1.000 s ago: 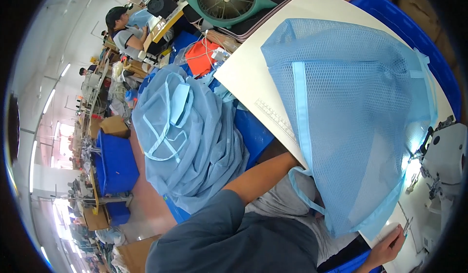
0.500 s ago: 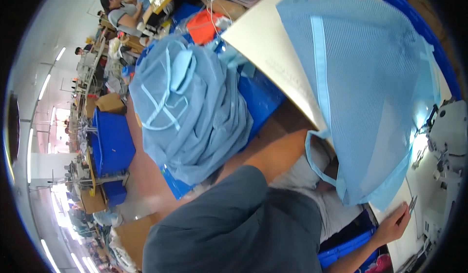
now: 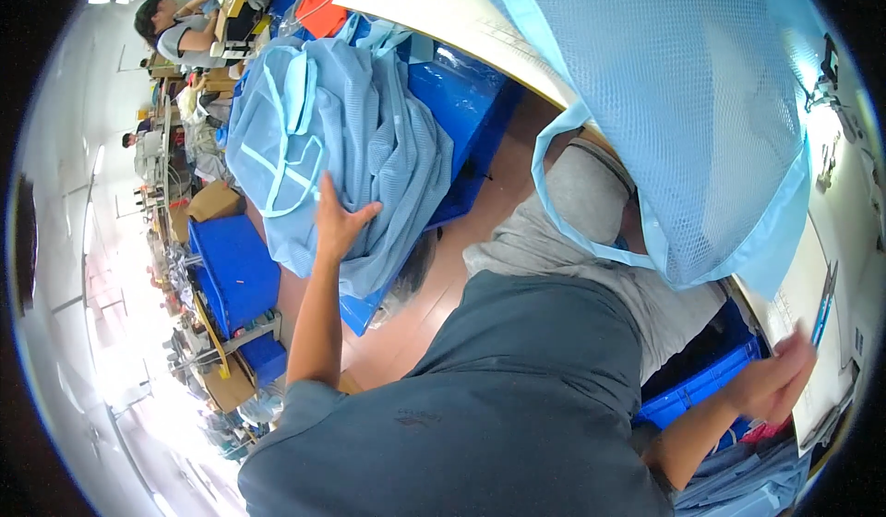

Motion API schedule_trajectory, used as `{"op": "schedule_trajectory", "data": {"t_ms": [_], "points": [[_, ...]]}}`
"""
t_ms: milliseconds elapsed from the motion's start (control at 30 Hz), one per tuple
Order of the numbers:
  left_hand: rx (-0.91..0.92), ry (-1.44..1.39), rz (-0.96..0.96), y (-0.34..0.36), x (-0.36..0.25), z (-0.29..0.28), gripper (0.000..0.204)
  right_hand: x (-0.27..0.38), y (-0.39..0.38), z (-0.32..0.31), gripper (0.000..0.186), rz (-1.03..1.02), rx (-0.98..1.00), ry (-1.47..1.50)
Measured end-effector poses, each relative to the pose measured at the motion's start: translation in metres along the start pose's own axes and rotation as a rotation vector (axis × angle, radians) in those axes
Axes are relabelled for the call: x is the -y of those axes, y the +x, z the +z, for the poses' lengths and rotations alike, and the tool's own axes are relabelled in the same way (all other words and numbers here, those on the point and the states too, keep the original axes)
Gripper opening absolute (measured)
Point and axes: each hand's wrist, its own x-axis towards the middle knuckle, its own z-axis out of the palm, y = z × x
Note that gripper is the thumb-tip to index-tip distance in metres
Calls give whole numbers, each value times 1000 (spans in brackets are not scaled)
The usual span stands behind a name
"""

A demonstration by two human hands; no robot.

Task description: Sewing light blue mesh fabric using an industrial sewing machine.

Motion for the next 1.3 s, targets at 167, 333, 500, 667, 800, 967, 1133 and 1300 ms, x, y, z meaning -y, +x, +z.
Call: {"op": "schedule_trajectory", "data": {"t_ms": [167, 333, 500, 667, 800, 967, 1133, 1300], "points": [[277, 91, 38, 15, 16, -14, 93, 196, -44, 67, 29, -735, 1035, 785], [251, 63, -25, 37, 45, -47, 67, 210, -117, 215, 29, -634, 1446, 512], [-31, -455, -23, 49, 82, -126, 37, 249, -166, 304, 56, 25, 1731, 597], [38, -474, -57, 53, 93, -135, 40, 270, -191, 327, 72, 300, 1400, 483], [156, -250, -78, 41, 112, -113, 53, 297, -206, 340, 64, 239, 1587, 487], [131, -479, -86, 32, 126, -100, 54, 375, -190, 297, 85, 266, 1343, 886], [89, -670, -32, 43, 96, -93, 42, 395, -182, 291, 87, 117, 1332, 915], [98, -489, -54, 33, 100, -114, 42, 373, -196, 292, 74, 310, 1228, 994]]}}
